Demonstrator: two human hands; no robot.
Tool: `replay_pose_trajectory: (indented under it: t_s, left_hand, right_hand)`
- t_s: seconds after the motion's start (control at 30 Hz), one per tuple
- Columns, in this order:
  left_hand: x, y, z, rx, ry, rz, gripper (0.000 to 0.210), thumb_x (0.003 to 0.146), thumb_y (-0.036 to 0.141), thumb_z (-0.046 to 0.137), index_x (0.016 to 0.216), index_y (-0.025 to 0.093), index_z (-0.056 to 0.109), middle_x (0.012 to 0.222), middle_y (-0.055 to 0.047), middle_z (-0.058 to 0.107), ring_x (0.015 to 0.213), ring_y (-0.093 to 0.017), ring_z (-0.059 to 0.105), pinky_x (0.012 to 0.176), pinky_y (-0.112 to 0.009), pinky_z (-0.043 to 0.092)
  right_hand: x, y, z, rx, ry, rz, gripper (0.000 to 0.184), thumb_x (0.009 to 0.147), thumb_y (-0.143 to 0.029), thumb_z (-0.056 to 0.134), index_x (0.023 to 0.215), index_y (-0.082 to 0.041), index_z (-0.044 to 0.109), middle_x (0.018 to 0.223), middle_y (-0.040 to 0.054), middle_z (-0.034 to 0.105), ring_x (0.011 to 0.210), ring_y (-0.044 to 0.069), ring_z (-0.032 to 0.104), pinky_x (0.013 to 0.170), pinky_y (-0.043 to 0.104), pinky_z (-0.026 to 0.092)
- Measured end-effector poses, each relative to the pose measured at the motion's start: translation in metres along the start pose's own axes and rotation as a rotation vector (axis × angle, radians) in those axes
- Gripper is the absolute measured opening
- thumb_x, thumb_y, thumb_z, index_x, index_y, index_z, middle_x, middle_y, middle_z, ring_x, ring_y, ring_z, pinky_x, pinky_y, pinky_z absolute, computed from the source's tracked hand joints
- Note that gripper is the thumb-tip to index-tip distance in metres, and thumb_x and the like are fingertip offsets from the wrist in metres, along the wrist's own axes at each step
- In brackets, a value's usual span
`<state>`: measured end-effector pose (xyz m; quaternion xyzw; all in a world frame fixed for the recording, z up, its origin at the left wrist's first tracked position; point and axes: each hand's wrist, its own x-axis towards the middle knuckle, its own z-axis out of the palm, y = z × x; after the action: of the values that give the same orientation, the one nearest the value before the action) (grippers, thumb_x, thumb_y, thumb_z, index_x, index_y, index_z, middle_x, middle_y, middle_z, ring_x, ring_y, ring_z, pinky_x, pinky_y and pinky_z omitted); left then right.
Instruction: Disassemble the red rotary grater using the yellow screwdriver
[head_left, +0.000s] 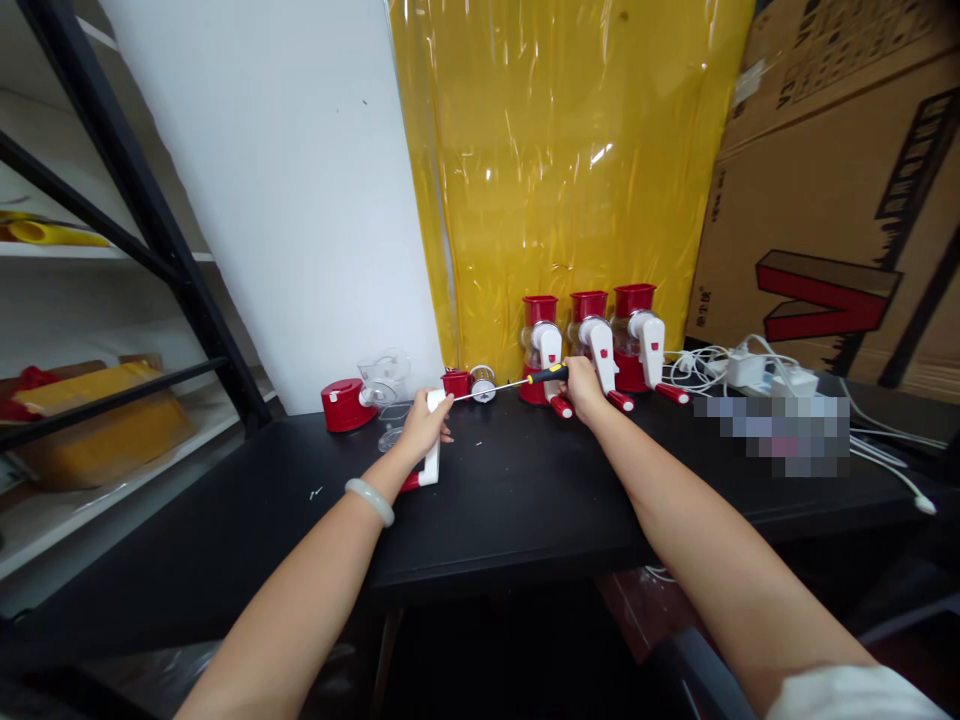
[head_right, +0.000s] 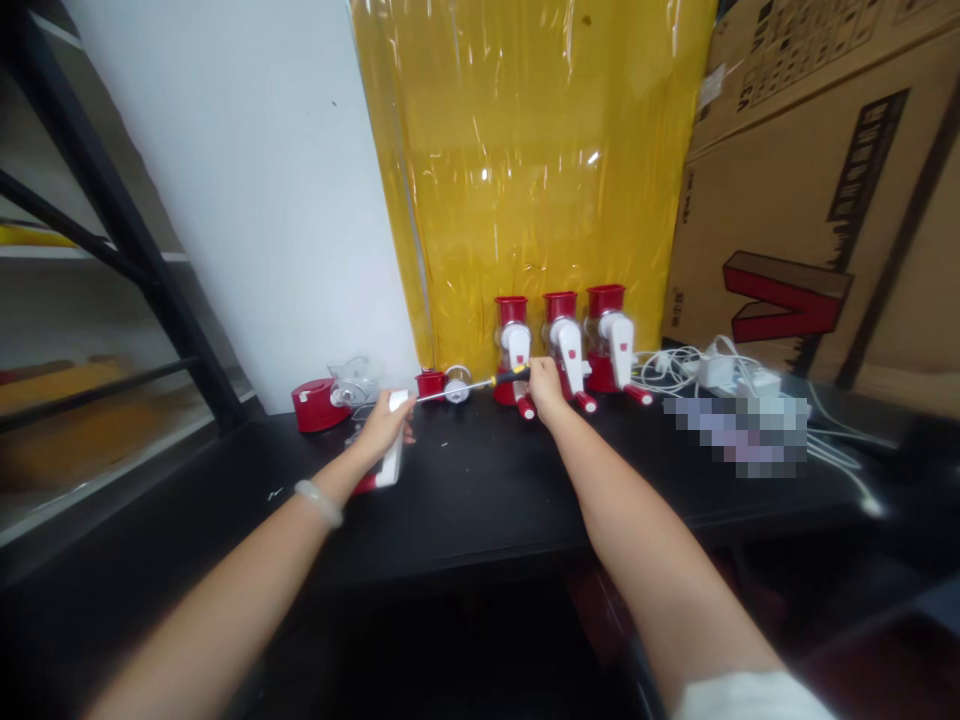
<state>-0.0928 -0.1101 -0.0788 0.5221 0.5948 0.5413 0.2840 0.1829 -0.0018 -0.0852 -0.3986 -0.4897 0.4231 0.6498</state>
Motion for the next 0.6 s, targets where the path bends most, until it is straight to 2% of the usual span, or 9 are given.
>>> replay_pose_trajectory:
  t_s: [0.1,0.17,0.27,0.37,0.47,0.6]
  left_hand:
    - [-0.0011,0.0005,0.0005,-0.004,-0.005,0.009,0.027,0.095,0.035,0.065,0.110,0.021,0.048,0.076,0.004,0.055,0.048,-0.010,0.057,0.042,-0.021,0.052]
    - [-0.0017,0.0007,0.0007,-0.004,-0.006,0.013,0.027,0.095,0.036,0.065,0.111,0.021,0.048,0.076,0.004,0.055,0.049,-0.010,0.057,0.042,-0.022,0.053]
    - [-0.0015,0.0007,0.0007,-0.001,-0.011,-0.001,0.026,0.096,0.035,0.064,0.111,0.020,0.048,0.076,0.004,0.055,0.048,-0.010,0.056,0.042,-0.023,0.053]
    - [-0.0004,0.0004,0.0004,-0.006,-0.003,-0.003,0.026,0.096,0.035,0.064,0.111,0.021,0.048,0.075,0.004,0.055,0.048,-0.010,0.056,0.042,-0.022,0.052]
    - [0.0005,-0.0001,-0.0001,-0.004,0.006,-0.006,0.027,0.096,0.036,0.064,0.112,0.021,0.048,0.074,0.005,0.054,0.048,-0.010,0.057,0.043,-0.021,0.052]
    - [0.0006,-0.0014,-0.0001,-0.007,0.001,-0.007,0.028,0.095,0.037,0.066,0.110,0.021,0.048,0.074,0.005,0.055,0.047,-0.010,0.057,0.043,-0.022,0.052]
  right_hand:
    - [-0.0020,-0.0034,0.0017,0.058,0.051,0.077,0.013,0.092,-0.030,0.046,0.080,-0.026,0.044,0.049,-0.0063,0.044,0.041,0.014,0.043,0.040,0.024,0.035]
    - [-0.0032,-0.0045,0.0017,0.065,0.066,0.083,0.014,0.094,-0.033,0.046,0.082,-0.026,0.044,0.050,-0.0062,0.046,0.041,0.014,0.044,0.040,0.024,0.035]
    - [-0.0041,-0.0035,-0.0001,0.030,0.076,0.020,0.029,0.097,-0.052,0.050,0.082,-0.027,0.044,0.051,-0.0067,0.044,0.041,0.015,0.043,0.039,0.025,0.036]
    - [-0.0036,-0.0004,-0.0022,0.002,0.050,-0.058,0.043,0.087,-0.068,0.062,0.081,-0.028,0.045,0.052,-0.0077,0.042,0.041,0.015,0.042,0.039,0.028,0.037]
    - [-0.0023,0.0024,-0.0024,-0.003,0.045,-0.065,0.043,0.082,-0.064,0.070,0.082,-0.028,0.046,0.053,-0.0081,0.042,0.042,0.015,0.043,0.039,0.028,0.037]
    - [-0.0012,0.0014,0.0013,0.049,0.002,-0.028,0.033,0.083,-0.051,0.067,0.079,-0.028,0.044,0.051,-0.0091,0.038,0.040,0.013,0.040,0.038,0.026,0.036]
